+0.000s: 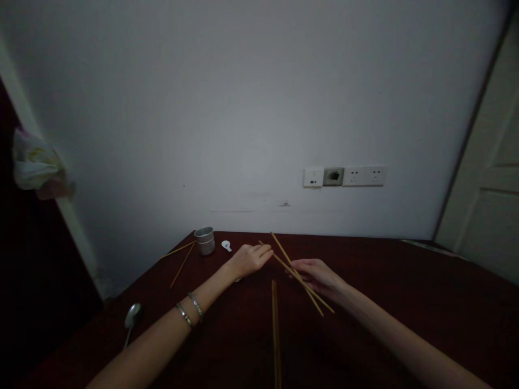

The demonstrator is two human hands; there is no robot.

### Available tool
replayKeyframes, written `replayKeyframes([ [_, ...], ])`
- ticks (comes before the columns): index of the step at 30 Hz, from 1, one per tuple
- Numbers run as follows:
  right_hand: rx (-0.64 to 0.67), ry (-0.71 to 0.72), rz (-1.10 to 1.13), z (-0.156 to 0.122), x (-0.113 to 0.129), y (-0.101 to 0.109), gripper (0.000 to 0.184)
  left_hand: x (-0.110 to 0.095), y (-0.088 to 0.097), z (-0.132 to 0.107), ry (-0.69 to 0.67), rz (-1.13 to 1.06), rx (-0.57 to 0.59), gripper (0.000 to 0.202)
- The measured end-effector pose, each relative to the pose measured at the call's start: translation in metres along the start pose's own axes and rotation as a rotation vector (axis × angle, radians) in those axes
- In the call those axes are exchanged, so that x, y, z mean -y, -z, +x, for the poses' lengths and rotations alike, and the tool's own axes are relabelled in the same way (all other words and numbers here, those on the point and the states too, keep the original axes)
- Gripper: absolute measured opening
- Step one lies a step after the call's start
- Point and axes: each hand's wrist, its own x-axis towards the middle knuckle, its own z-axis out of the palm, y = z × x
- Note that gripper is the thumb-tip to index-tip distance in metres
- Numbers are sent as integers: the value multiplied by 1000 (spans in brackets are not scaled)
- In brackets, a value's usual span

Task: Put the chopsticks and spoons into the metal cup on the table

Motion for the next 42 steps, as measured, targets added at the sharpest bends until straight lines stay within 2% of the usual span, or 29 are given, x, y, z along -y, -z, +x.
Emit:
replayKeyframes([
  [5, -1, 25, 59, -26, -12, 3, 21, -21, -2, 14, -80, -4, -48, 30],
  [11, -29, 5, 92, -49, -27, 7, 25, -37, -11, 16, -131, -36, -87, 32],
  [18, -72, 10, 142, -63, -40, 8, 30, -50, -14, 19, -152, -33, -89, 32],
  [27, -76, 5, 177, -68, -47, 9, 31, -62, -22, 27, -89, -136, -88, 32],
  [31, -89, 27, 191, -65, -50, 12, 31, -73, -25, 31, 113, -283, -164, 30],
  [33, -102, 41, 198, -64, -51, 13, 31, -81, -27, 34, 296, -441, -241, 28],
  [35, -122, 49, 203, -63, -51, 14, 31, -89, -28, 40, 543, -648, -293, 24],
  [38, -145, 54, 200, -62, -52, 12, 32, -97, -31, 50, 905, -1065, -227, 28],
  [40, -159, 59, 189, -62, -53, 10, 30, -100, -31, 55, 1029, -1351, -172, 34],
  [42, -177, 68, 175, -61, -55, 8, 28, -102, -30, 58, 1083, -1550, -170, 35],
])
